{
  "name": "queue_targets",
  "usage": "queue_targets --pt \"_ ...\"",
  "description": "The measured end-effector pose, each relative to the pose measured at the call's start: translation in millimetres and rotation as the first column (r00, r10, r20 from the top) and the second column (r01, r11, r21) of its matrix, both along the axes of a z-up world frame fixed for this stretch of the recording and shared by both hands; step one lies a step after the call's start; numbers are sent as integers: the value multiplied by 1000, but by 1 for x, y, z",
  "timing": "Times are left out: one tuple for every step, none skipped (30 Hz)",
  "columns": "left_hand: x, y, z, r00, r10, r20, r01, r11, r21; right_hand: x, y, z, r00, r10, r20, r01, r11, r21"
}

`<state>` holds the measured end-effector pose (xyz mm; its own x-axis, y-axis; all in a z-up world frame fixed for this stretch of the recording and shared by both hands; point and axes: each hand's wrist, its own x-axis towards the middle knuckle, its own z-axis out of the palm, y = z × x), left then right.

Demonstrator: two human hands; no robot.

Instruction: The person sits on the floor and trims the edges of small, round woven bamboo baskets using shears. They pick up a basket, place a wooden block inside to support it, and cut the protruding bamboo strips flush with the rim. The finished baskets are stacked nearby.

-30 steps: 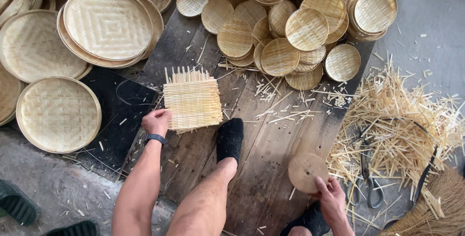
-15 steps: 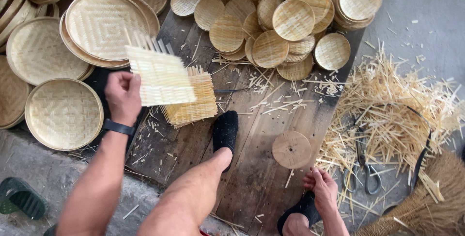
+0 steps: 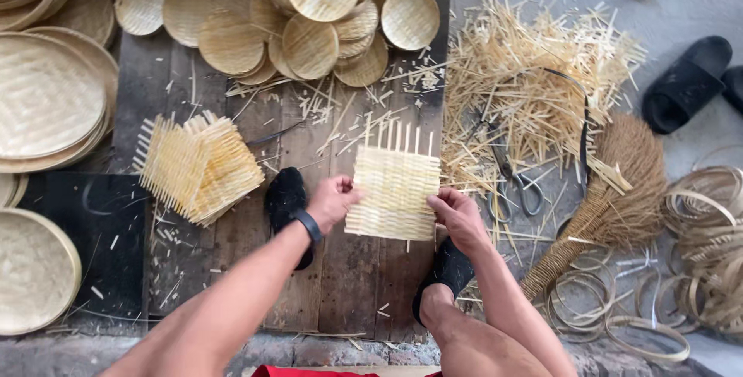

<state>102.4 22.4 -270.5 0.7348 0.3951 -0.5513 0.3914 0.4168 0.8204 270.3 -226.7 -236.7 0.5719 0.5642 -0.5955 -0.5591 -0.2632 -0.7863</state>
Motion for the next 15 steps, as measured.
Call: queue_targets --pt "-2 -12 -23 999 33 -29 -32 999 27 0 -1 -9 997 0 81 3 999 -45" --pt "-4 -21 -41 996 67 -58 -63 996 55 1 1 -19 987 5 161 9 996 -91" --pt "-5 -26 -55 991 103 -85 -96 992 86 1 3 -28 971 17 239 16 991 -135" --pt "-6 -27 -64 989 127 -77 -122 990 64 1 5 -35 965 8 263 30 990 -137" --pt "-6 -28 -69 986 151 -70 -148 988 43 -1 6 -42 958 -2 287 43 989 -138" --pt "-6 -29 -71 983 175 -63 -174 985 22 -2 6 -46 951 -11 310 57 989 -139" --pt "-6 -29 -71 983 176 -57 -175 984 30 -2 5 -49 950 -9 311 51 991 -127" --pt "-8 -30 -68 983 178 -51 -176 984 38 -3 4 -51 950 -6 312 45 992 -116" --pt "-6 -28 -63 983 177 -40 -175 983 48 -3 4 -52 948 -8 317 42 994 -100" --pt "-5 -25 -57 984 177 -36 -175 983 57 -5 6 -53 945 -25 327 58 994 -90" --pt "-3 -24 -52 984 175 -30 -173 983 64 -7 7 -54 940 -43 338 75 994 -83" --pt "-1 -24 -47 984 174 -24 -172 983 70 -10 8 -54 935 -60 349 92 993 -75" --pt "0 -24 -43 984 176 -31 -173 983 67 -11 8 -55 935 -62 349 96 992 -81" --pt "0 -24 -41 983 178 -38 -175 982 64 -10 8 -56 935 -64 349 101 991 -86" --pt "1 -23 -39 983 176 -44 -173 983 61 -9 8 -57 934 -70 351 109 990 -92"
